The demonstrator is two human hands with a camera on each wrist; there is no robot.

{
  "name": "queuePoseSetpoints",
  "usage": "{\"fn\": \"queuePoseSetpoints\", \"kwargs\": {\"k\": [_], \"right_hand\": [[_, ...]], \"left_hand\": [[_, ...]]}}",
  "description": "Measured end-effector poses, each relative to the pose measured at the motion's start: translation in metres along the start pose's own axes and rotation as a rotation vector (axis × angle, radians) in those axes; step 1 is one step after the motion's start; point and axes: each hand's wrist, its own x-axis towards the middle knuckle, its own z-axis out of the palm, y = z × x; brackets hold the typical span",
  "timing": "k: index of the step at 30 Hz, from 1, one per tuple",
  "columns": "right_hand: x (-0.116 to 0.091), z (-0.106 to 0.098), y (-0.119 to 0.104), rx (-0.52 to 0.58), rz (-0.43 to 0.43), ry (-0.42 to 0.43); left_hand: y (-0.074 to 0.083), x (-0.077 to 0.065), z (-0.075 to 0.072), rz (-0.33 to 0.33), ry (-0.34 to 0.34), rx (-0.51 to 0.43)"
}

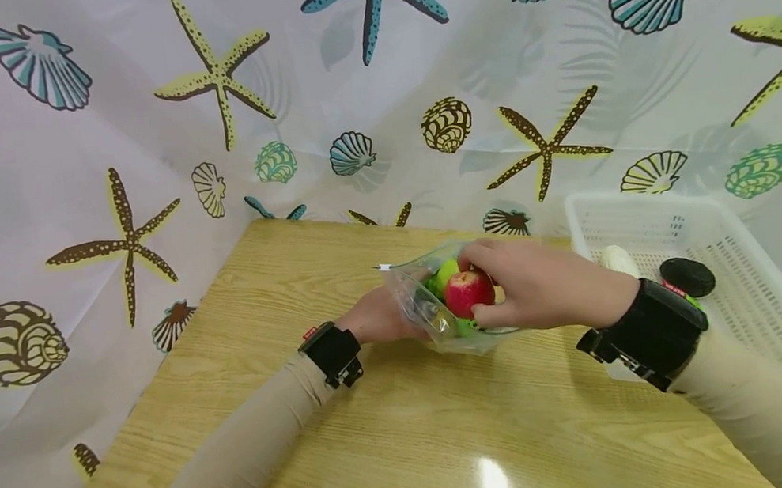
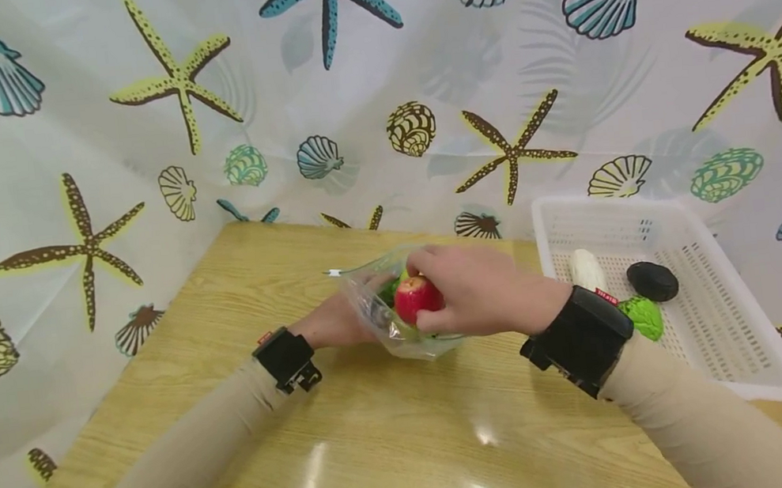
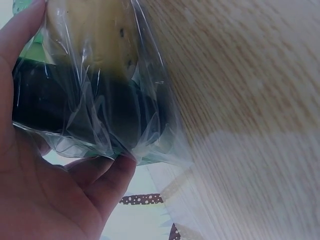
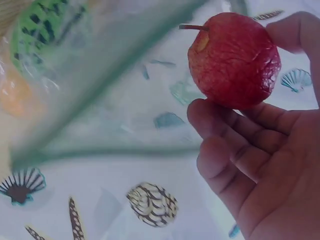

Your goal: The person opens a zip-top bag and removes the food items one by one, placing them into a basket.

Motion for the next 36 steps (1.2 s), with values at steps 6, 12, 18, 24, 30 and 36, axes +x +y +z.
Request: {"fn": "queuePoseSetpoints", "kwargs": {"k": [6, 12, 18, 24, 30, 36], "right_hand": [[-0.018, -0.024, -0.002, -0.047, 0.067, 0.048], [-0.046, -0.039, 0.012, -0.078, 0.128, 0.086], [-0.074, -0.043, 0.041, -0.082, 0.193, 0.119], [-0.097, -0.039, 0.075, -0.062, 0.279, 0.077], [-0.115, -0.024, 0.117, -0.035, 0.363, -0.032], [-0.133, -0.004, 0.148, 0.054, 0.427, -0.141]], "left_hand": [[0.002, -0.001, -0.001, 0.015, 0.016, 0.035], [0.003, 0.001, -0.002, 0.028, 0.005, 0.051], [0.001, 0.000, -0.001, 0.037, 0.023, 0.056], [0.000, -0.002, -0.001, 0.023, 0.035, 0.042], [0.001, -0.002, -0.001, 0.023, 0.043, 0.041], [0.002, -0.002, -0.001, 0.030, 0.051, 0.032]]}}
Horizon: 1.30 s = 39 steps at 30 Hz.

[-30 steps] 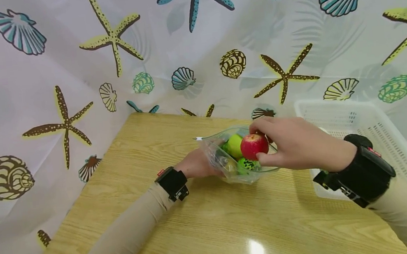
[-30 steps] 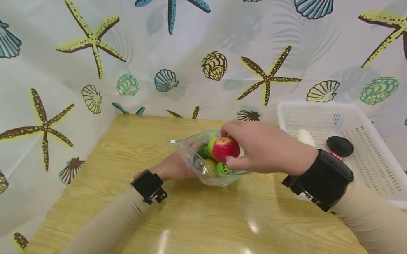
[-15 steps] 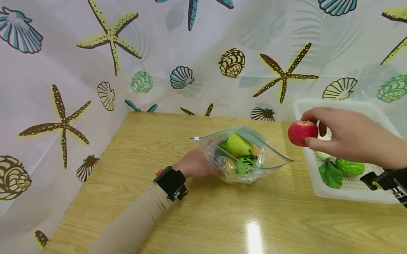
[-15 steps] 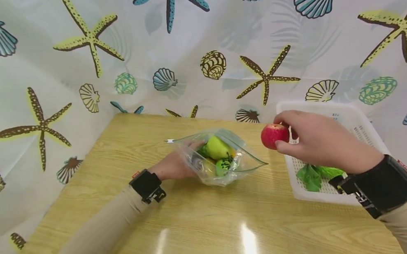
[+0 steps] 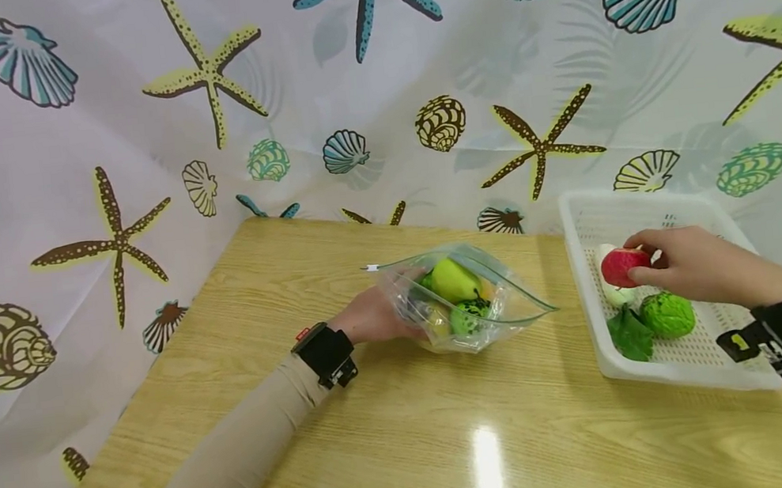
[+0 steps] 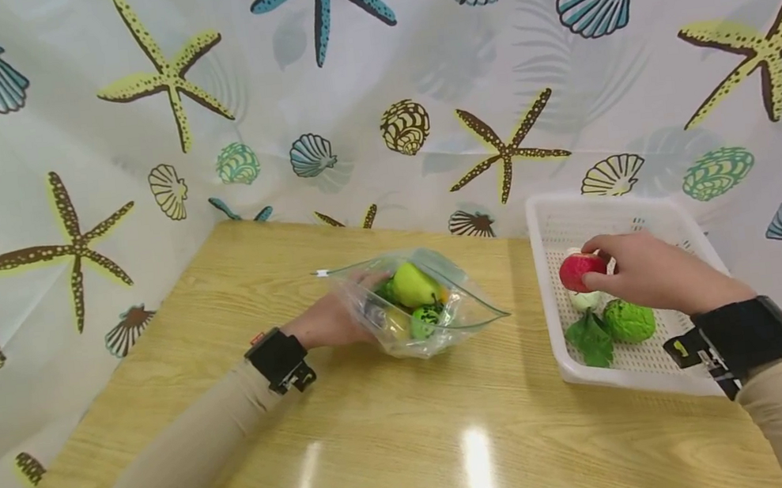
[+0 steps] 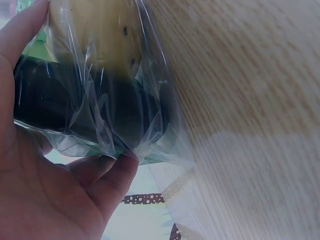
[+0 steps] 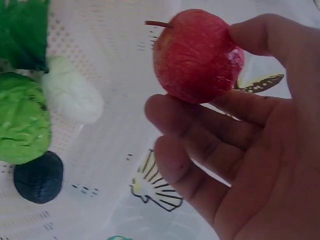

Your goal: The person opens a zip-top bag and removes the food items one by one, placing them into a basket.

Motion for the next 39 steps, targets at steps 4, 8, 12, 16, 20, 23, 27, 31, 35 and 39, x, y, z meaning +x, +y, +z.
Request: {"fn": "queuePoseSetpoints", "kwargs": {"k": [4, 8, 12, 16, 20, 23, 27, 31, 35, 39], "right_hand": [[0.001, 0.016, 0.014, 0.017, 0.023, -0.086], [0.002, 0.032, 0.022, 0.017, 0.034, -0.168], [0.003, 0.042, 0.022, 0.005, 0.022, -0.217], [0.006, 0.048, 0.017, -0.007, 0.002, -0.241], [0.008, 0.051, 0.011, 0.001, -0.005, -0.283], [0.006, 0.049, 0.008, -0.002, -0.005, -0.303], [0.002, 0.044, 0.005, -0.003, -0.012, -0.305], [0.001, 0.032, -0.004, -0.016, -0.020, -0.294], [0.002, 0.017, -0.024, -0.020, -0.065, -0.204], [0.004, -0.001, -0.056, -0.024, -0.156, -0.060]], "left_hand": [[-0.001, 0.002, 0.000, 0.014, 0.005, 0.008], [0.000, 0.003, 0.001, 0.014, 0.000, 0.017], [-0.002, 0.001, 0.003, 0.022, 0.001, 0.004], [-0.004, 0.001, 0.004, 0.037, 0.017, 0.005], [-0.005, 0.002, 0.005, 0.048, 0.030, 0.016], [-0.006, 0.002, 0.005, 0.044, 0.031, 0.004], [-0.003, 0.001, 0.004, 0.025, 0.024, -0.004], [-0.001, 0.001, 0.003, 0.011, 0.013, 0.008], [-0.001, 0.002, 0.002, -0.002, 0.005, 0.005], [0.001, 0.002, 0.002, 0.000, 0.005, -0.016]]}}
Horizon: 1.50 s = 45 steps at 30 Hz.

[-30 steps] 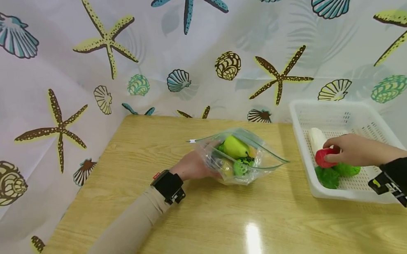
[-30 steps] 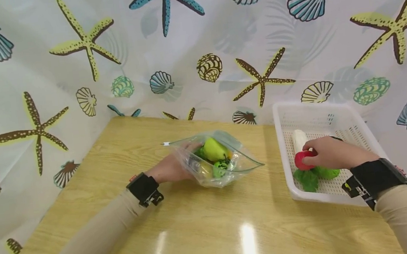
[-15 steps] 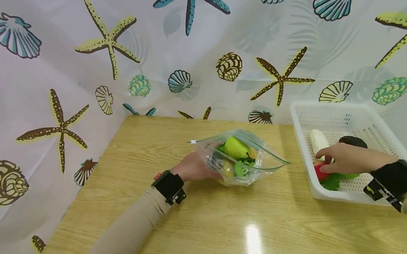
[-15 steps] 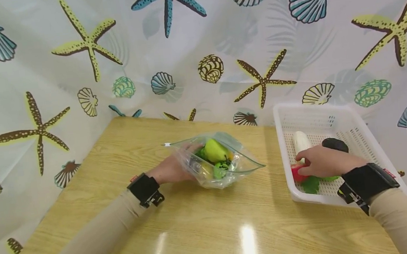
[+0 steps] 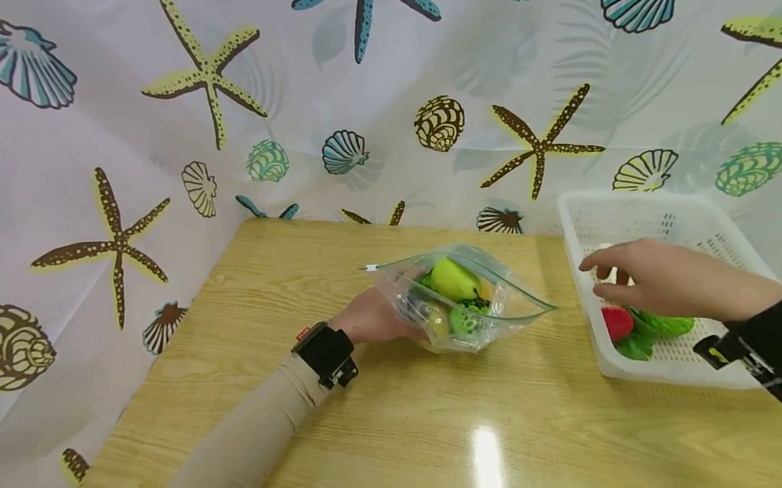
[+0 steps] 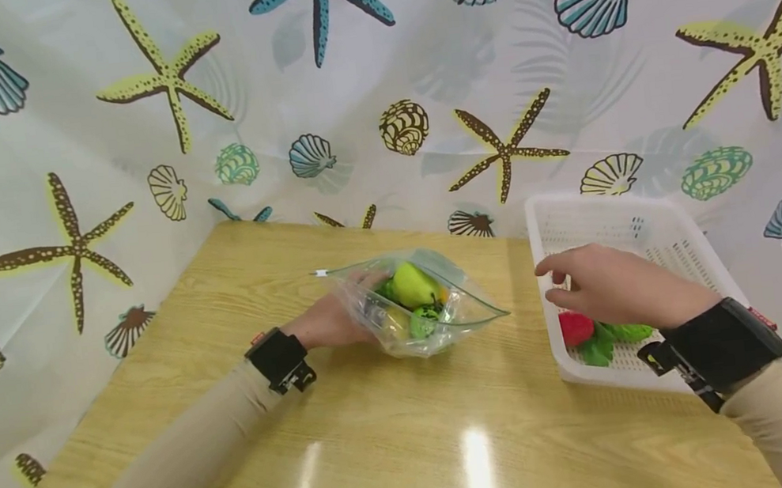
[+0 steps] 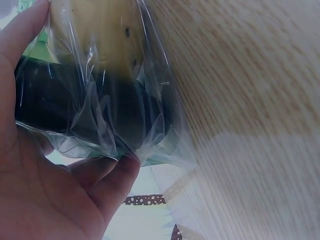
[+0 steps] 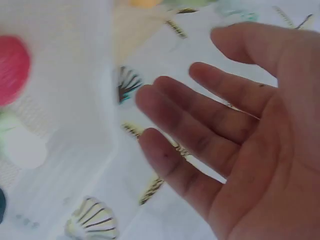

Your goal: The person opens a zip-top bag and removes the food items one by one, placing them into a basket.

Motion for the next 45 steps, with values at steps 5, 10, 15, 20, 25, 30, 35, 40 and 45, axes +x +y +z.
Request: {"fn": "queuePoseSetpoints", "kwargs": {"k": [5, 10, 15, 20, 25, 30, 35, 40, 45], "right_hand": [[0.007, -0.022, -0.048, -0.028, -0.155, 0.177], [0.019, -0.028, -0.085, 0.013, -0.313, 0.254], [0.037, -0.023, -0.106, 0.123, -0.377, 0.158], [0.058, -0.011, -0.111, 0.135, -0.365, -0.006], [0.074, -0.002, -0.108, 0.108, -0.311, -0.102], [0.084, 0.002, -0.103, 0.040, -0.273, -0.136], [0.090, 0.008, -0.093, -0.046, -0.262, -0.117], [0.098, 0.014, -0.086, -0.086, -0.269, -0.085], [0.110, 0.022, -0.083, -0.121, -0.255, -0.071]], "left_hand": [[0.002, 0.000, 0.000, -0.001, 0.001, -0.004], [0.002, 0.001, 0.001, -0.017, -0.001, 0.004], [0.002, 0.002, 0.000, -0.015, -0.003, 0.002], [0.003, 0.002, -0.002, -0.045, -0.012, -0.030], [0.006, -0.001, -0.004, -0.119, -0.035, -0.086], [0.005, 0.000, -0.003, -0.150, -0.070, -0.071], [0.000, 0.002, 0.000, -0.147, -0.094, -0.073], [-0.002, 0.002, 0.002, -0.149, -0.114, -0.080], [-0.003, 0.000, 0.002, -0.144, -0.115, -0.088]]}}
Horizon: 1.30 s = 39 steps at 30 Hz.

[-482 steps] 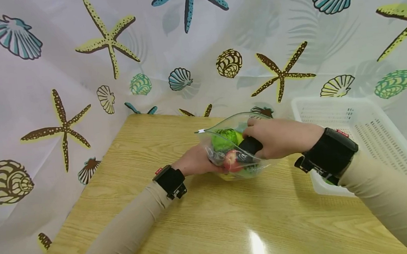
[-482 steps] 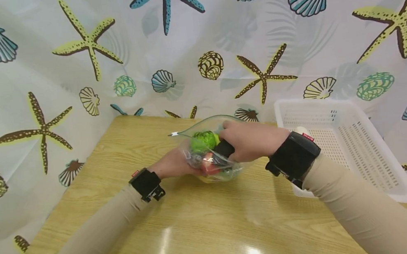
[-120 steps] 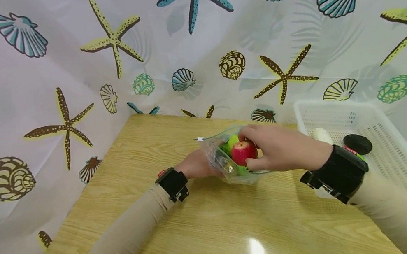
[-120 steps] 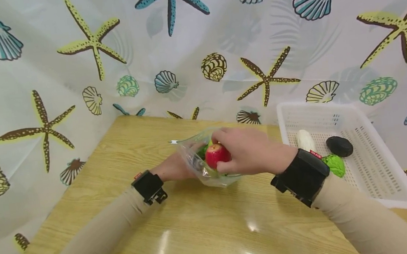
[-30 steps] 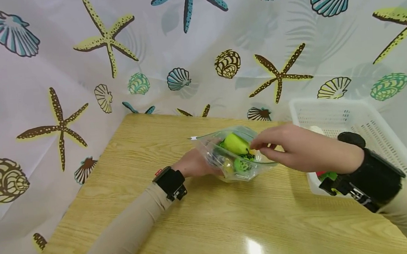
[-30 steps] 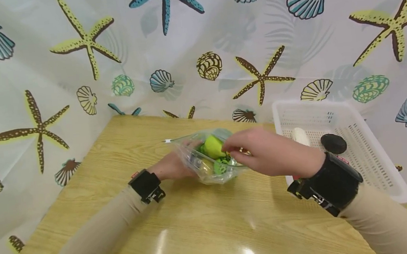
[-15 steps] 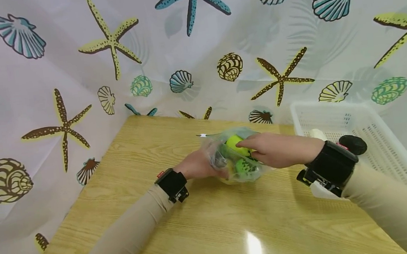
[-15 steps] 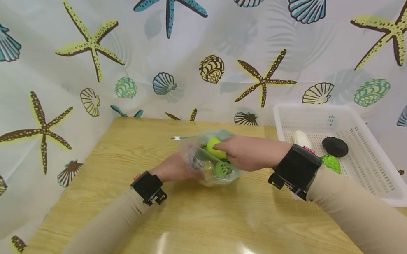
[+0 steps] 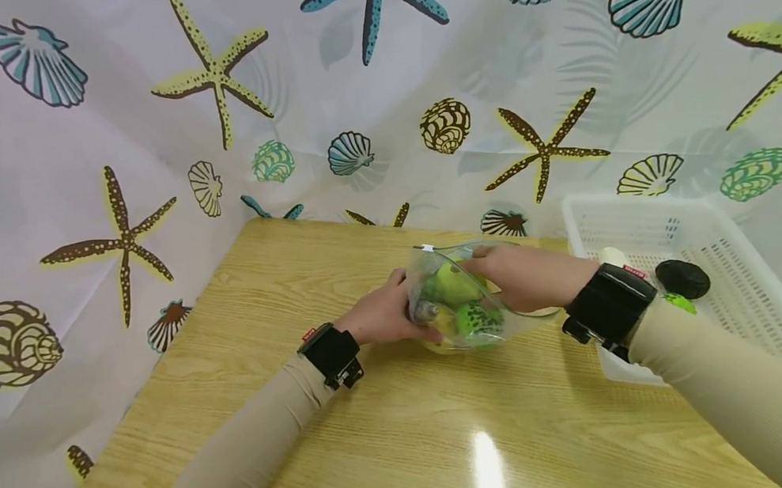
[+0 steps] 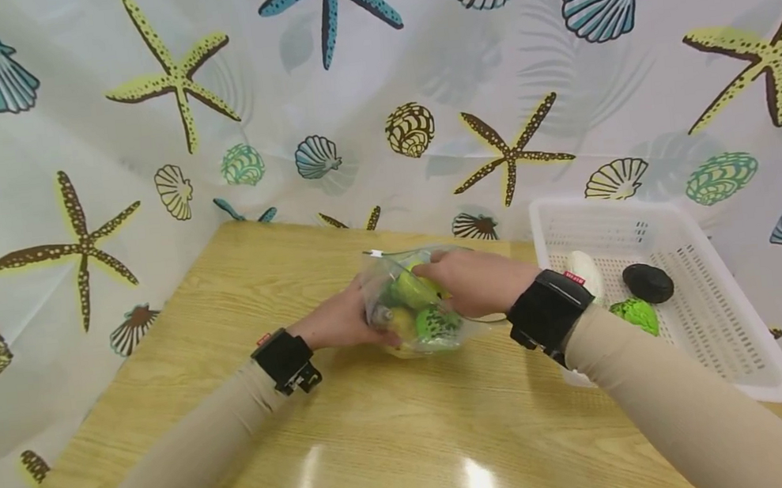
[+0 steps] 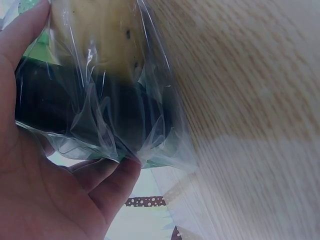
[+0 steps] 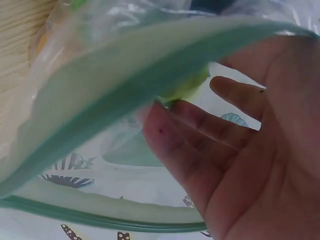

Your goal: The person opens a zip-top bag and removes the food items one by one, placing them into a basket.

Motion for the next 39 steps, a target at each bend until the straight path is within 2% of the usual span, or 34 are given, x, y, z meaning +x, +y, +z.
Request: {"fn": "queuePoseSetpoints", "kwargs": {"k": [9, 15, 21, 25, 35, 39], "right_hand": [[0.008, 0.004, -0.002, -0.071, 0.028, -0.024], [0.009, 0.007, 0.000, -0.122, -0.037, 0.063], [0.011, 0.010, 0.003, -0.099, -0.109, 0.172], [0.011, 0.009, 0.005, -0.062, -0.138, 0.210], [0.004, 0.004, 0.003, 0.012, -0.098, 0.176], [0.004, 0.003, 0.003, 0.028, -0.127, 0.174]], "left_hand": [[0.001, -0.001, 0.000, 0.014, 0.004, 0.000], [-0.001, 0.000, 0.000, 0.013, 0.005, -0.008], [-0.003, 0.000, 0.001, -0.018, 0.003, 0.013], [-0.001, -0.001, 0.000, -0.013, 0.006, 0.012], [0.003, -0.002, -0.001, -0.017, 0.004, -0.004], [0.003, -0.002, 0.000, -0.025, 0.002, -0.011]]}}
